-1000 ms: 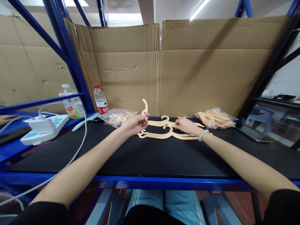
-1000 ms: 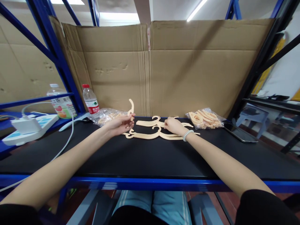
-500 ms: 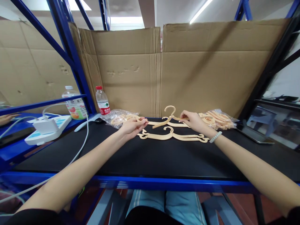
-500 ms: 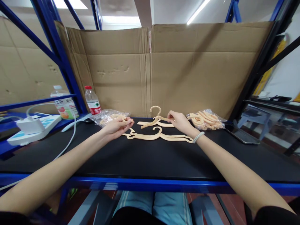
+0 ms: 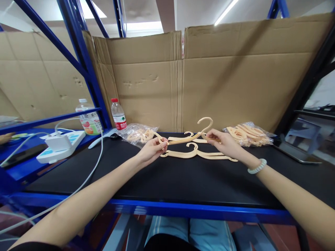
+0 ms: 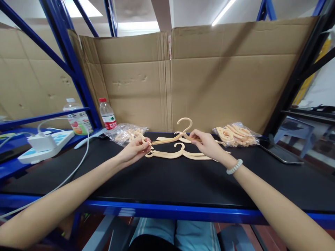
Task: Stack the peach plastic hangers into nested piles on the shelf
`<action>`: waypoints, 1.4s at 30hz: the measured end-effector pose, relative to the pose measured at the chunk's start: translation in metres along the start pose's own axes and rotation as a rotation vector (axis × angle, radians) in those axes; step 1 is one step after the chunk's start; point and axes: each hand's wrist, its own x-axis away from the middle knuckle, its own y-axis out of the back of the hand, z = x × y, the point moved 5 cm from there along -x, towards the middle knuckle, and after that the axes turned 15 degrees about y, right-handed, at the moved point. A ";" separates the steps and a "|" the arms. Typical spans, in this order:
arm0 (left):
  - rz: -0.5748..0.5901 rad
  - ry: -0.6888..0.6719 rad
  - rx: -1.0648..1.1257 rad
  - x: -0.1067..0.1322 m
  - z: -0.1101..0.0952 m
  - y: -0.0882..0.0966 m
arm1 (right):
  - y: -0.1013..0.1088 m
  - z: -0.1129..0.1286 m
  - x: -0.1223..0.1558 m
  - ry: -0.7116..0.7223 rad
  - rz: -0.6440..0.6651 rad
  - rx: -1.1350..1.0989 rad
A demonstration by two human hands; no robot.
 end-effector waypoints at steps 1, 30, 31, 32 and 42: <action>0.008 -0.005 -0.016 0.000 0.000 0.000 | 0.001 0.001 0.000 0.001 -0.001 -0.001; 0.144 0.018 0.078 0.004 0.007 -0.010 | -0.002 0.019 0.000 0.104 -0.054 0.045; 0.134 0.002 0.074 0.005 0.006 -0.010 | -0.003 0.021 0.000 0.109 -0.067 0.048; 0.123 -0.013 0.072 0.005 0.006 -0.010 | -0.003 0.023 0.000 0.112 -0.079 0.053; -0.172 -0.099 0.117 0.006 0.005 0.002 | -0.009 0.039 0.001 0.093 -0.141 0.192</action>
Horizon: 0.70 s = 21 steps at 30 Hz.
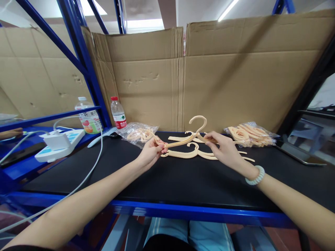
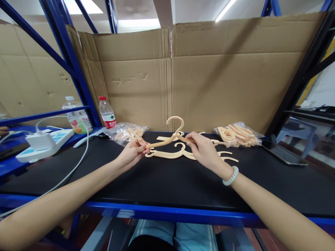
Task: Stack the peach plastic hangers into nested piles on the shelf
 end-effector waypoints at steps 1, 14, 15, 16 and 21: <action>-0.024 -0.001 0.009 0.000 0.000 0.001 | 0.001 0.003 0.000 0.001 -0.003 0.022; -0.176 0.088 0.145 0.000 0.000 0.000 | 0.001 -0.003 0.000 -0.057 -0.009 0.151; -0.181 0.100 0.152 0.000 0.000 0.000 | 0.001 -0.006 0.000 -0.063 -0.015 0.144; -0.185 0.114 0.158 0.001 0.000 0.000 | 0.002 -0.009 0.000 -0.072 -0.020 0.136; -0.168 0.196 0.101 0.001 0.000 0.002 | 0.001 -0.026 0.003 -0.127 0.037 0.108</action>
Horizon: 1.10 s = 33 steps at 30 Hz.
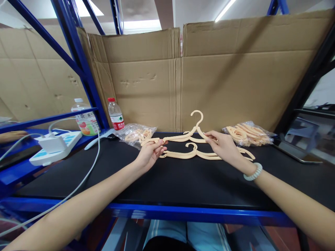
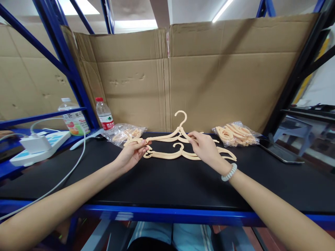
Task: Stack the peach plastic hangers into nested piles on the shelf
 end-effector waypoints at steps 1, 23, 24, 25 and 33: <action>0.004 0.016 -0.037 0.000 0.001 0.000 | 0.000 -0.004 0.000 -0.011 0.017 0.001; -0.046 -0.865 -1.154 0.015 -0.030 -0.010 | -0.018 -0.006 0.012 -0.119 0.516 -0.229; -0.013 -0.868 -1.216 0.015 -0.026 -0.013 | -0.019 -0.005 0.013 -0.115 0.533 -0.232; 0.024 -0.870 -1.279 0.016 -0.021 -0.015 | -0.019 -0.004 0.014 -0.104 0.551 -0.223; 0.240 -0.820 -1.528 0.013 0.007 -0.023 | -0.028 0.000 0.018 0.020 0.641 -0.059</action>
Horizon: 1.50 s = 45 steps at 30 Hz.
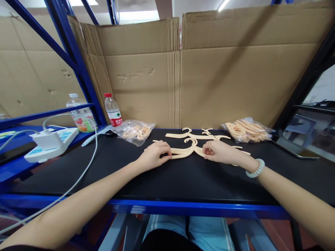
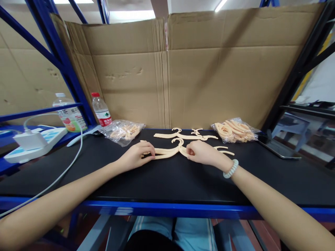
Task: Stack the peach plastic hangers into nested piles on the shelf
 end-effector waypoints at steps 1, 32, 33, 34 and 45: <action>0.004 -0.001 0.009 0.000 0.001 -0.001 | 0.001 0.001 0.000 0.002 -0.001 0.024; -0.005 -0.009 0.001 -0.001 0.004 0.004 | 0.001 -0.009 0.001 -0.063 0.022 0.031; -0.007 -0.024 -0.052 -0.001 0.004 0.003 | 0.001 -0.009 0.001 -0.062 0.023 0.035; -0.010 -0.037 -0.105 0.000 0.004 0.002 | 0.002 -0.008 0.001 -0.060 0.026 0.041; -0.224 0.007 -0.151 0.003 0.002 0.016 | 0.048 -0.018 0.011 -0.120 -0.241 0.080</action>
